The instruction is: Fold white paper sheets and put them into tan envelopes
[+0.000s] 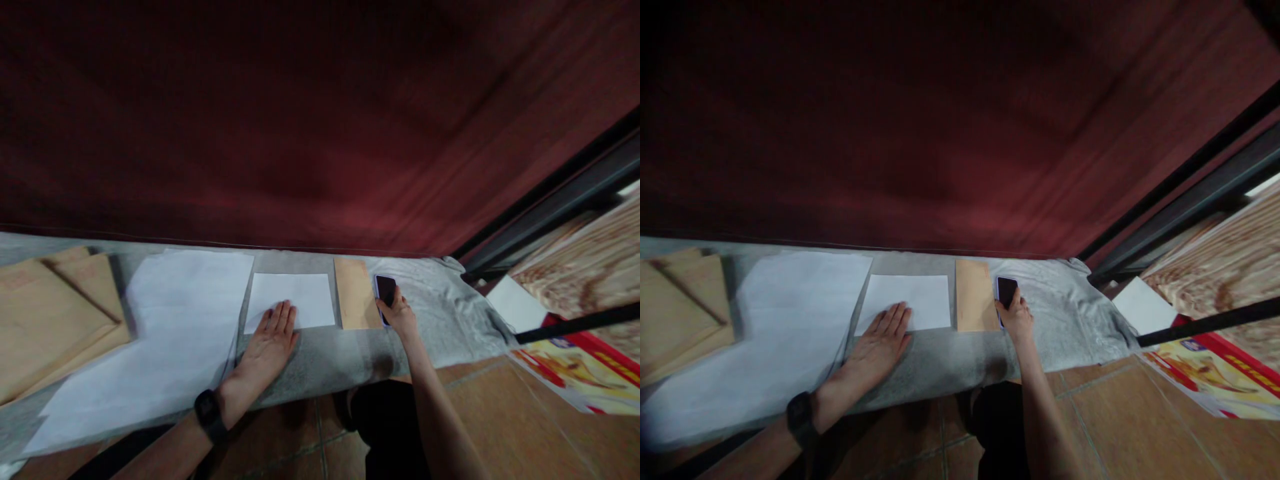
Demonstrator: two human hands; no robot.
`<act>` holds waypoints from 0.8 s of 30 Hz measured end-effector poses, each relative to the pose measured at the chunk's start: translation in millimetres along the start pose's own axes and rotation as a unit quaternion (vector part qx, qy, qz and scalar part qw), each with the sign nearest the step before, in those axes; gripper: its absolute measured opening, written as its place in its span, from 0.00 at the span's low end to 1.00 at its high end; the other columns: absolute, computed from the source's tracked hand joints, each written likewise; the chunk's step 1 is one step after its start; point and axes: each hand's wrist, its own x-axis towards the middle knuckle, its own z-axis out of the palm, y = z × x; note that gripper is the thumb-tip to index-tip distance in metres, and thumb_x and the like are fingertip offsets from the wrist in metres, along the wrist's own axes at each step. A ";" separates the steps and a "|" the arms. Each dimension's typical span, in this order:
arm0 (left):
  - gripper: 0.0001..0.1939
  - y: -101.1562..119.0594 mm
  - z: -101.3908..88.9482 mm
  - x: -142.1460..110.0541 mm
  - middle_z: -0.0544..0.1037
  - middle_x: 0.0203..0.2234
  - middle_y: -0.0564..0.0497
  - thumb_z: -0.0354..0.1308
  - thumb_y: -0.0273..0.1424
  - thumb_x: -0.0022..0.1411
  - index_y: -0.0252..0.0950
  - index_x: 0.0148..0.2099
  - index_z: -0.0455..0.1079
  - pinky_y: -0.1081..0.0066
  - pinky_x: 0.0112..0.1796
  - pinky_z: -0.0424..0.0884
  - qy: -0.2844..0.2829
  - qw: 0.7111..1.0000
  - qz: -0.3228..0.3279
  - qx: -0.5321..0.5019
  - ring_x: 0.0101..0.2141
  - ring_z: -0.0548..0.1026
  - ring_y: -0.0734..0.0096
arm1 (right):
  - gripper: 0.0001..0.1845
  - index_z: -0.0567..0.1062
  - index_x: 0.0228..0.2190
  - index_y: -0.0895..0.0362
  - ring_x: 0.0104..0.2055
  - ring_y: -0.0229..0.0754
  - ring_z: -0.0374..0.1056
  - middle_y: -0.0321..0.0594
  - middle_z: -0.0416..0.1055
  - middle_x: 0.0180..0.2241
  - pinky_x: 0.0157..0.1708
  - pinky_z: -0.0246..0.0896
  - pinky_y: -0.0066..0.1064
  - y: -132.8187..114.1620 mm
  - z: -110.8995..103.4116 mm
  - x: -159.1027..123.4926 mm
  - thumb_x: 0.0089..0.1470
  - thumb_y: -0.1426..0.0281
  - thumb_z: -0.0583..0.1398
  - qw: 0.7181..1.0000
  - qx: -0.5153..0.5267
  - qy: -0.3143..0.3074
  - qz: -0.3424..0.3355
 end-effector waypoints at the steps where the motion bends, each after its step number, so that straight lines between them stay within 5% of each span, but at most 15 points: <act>1: 0.28 0.0 -1.1 0.2 0.64 0.66 0.33 0.41 0.32 0.69 0.29 0.67 0.60 0.51 0.63 0.59 -0.003 1.000 0.002 0.003 0.65 0.62 0.52 | 0.42 0.50 0.68 0.59 0.58 0.56 0.69 0.57 0.69 0.56 0.53 0.63 0.41 -1.8 -0.5 -0.7 0.63 0.53 0.55 1.000 -0.009 0.001 0.001; 9: 0.28 0.8 -2.8 -0.2 0.63 0.66 0.34 0.41 0.32 0.69 0.28 0.67 0.61 0.52 0.62 0.59 -0.013 1.000 -0.002 0.026 0.65 0.63 0.53 | 0.48 0.45 0.70 0.63 0.55 0.56 0.71 0.57 0.72 0.53 0.52 0.64 0.39 1.5 -4.8 4.5 0.59 0.55 0.57 1.000 -0.013 0.007 0.009; 21: 0.28 1.1 -6.3 -0.6 0.61 0.67 0.35 0.43 0.34 0.70 0.28 0.68 0.59 0.53 0.64 0.57 -0.027 1.000 -0.009 -0.004 0.66 0.61 0.54 | 0.45 0.48 0.70 0.55 0.55 0.56 0.71 0.54 0.71 0.53 0.52 0.64 0.45 10.5 -10.6 9.2 0.58 0.54 0.57 0.999 -0.016 -0.020 0.040; 24: 0.28 1.1 -7.3 -0.3 0.61 0.67 0.35 0.43 0.34 0.70 0.28 0.68 0.59 0.53 0.64 0.58 -0.034 0.999 -0.008 -0.005 0.66 0.60 0.54 | 0.43 0.50 0.69 0.58 0.59 0.59 0.66 0.58 0.68 0.57 0.56 0.60 0.51 3.4 -6.2 4.6 0.59 0.55 0.56 0.998 -0.032 0.033 0.032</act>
